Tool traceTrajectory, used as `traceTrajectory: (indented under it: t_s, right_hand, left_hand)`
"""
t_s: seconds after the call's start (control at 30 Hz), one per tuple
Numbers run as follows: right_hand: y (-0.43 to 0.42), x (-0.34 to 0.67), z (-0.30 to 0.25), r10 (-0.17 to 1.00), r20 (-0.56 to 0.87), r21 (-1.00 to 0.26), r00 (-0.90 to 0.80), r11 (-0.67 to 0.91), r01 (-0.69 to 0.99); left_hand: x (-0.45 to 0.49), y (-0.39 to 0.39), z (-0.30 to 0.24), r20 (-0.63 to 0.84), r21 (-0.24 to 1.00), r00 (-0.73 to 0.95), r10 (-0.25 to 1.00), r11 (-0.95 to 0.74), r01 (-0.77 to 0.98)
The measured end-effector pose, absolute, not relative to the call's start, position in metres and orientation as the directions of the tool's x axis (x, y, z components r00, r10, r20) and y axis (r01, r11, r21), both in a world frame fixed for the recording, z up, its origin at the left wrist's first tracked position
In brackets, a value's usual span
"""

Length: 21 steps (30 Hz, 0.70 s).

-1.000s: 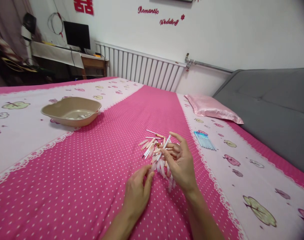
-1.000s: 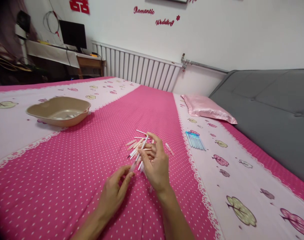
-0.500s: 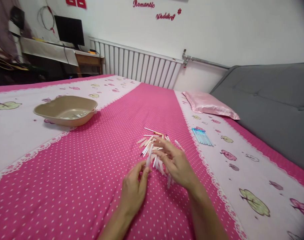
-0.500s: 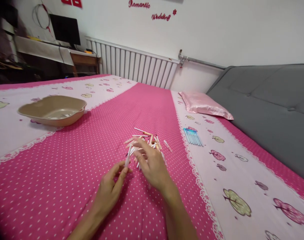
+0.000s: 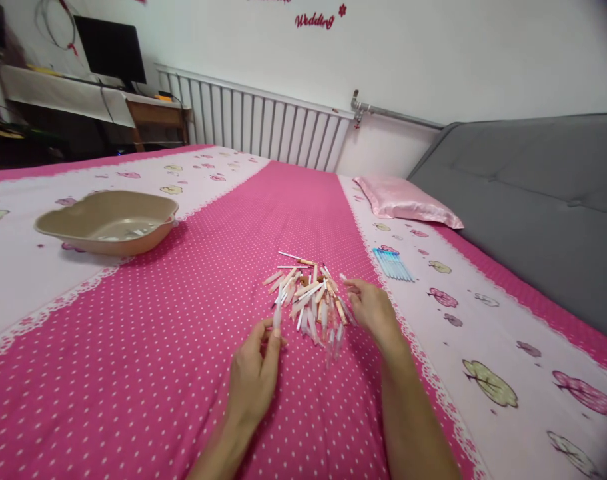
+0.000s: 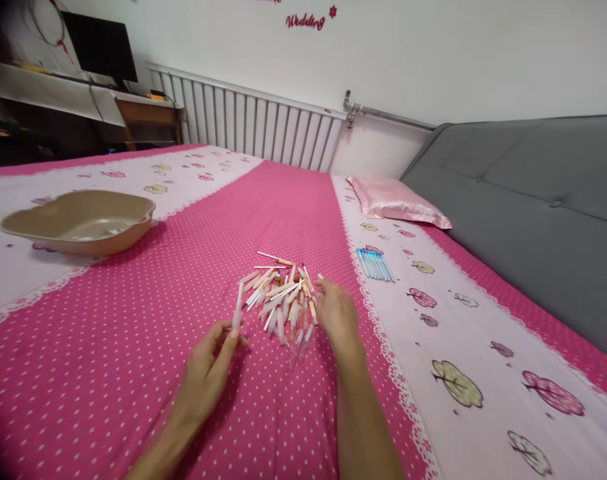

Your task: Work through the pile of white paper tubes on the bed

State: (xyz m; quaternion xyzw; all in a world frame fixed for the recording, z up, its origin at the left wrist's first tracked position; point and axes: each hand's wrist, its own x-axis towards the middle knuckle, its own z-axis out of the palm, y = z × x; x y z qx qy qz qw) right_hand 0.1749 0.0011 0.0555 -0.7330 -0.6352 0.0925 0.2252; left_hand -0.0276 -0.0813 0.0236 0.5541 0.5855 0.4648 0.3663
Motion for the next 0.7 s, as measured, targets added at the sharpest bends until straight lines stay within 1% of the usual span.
traceTrajectory:
  t_s: [0.17, 0.37, 0.53, 0.7]
  right_hand:
    - [0.011, 0.179, 0.044, 0.972, 0.021, -0.357, 0.233, -0.21, 0.91]
    - [0.014, 0.186, 0.037, 0.966, -0.076, -0.316, 0.245, -0.257, 0.913]
    - [0.013, 0.186, 0.036, 0.967, -0.143, -0.321, 0.213, -0.249, 0.914]
    - [0.015, 0.187, 0.034, 0.968, -0.168, -0.373, 0.188, -0.239, 0.897]
  left_hand:
    - [-0.028, -0.081, 0.023, 0.079, 0.953, -0.127, 0.989, -0.038, 0.3]
    - [-0.028, -0.081, 0.021, 0.071, 0.952, -0.124, 0.99, -0.03, 0.304]
    - [-0.029, -0.08, 0.02, 0.077, 0.947, -0.124, 0.989, -0.033, 0.319]
    - [-0.03, -0.081, 0.02, 0.076, 0.947, -0.128, 0.989, -0.031, 0.321]
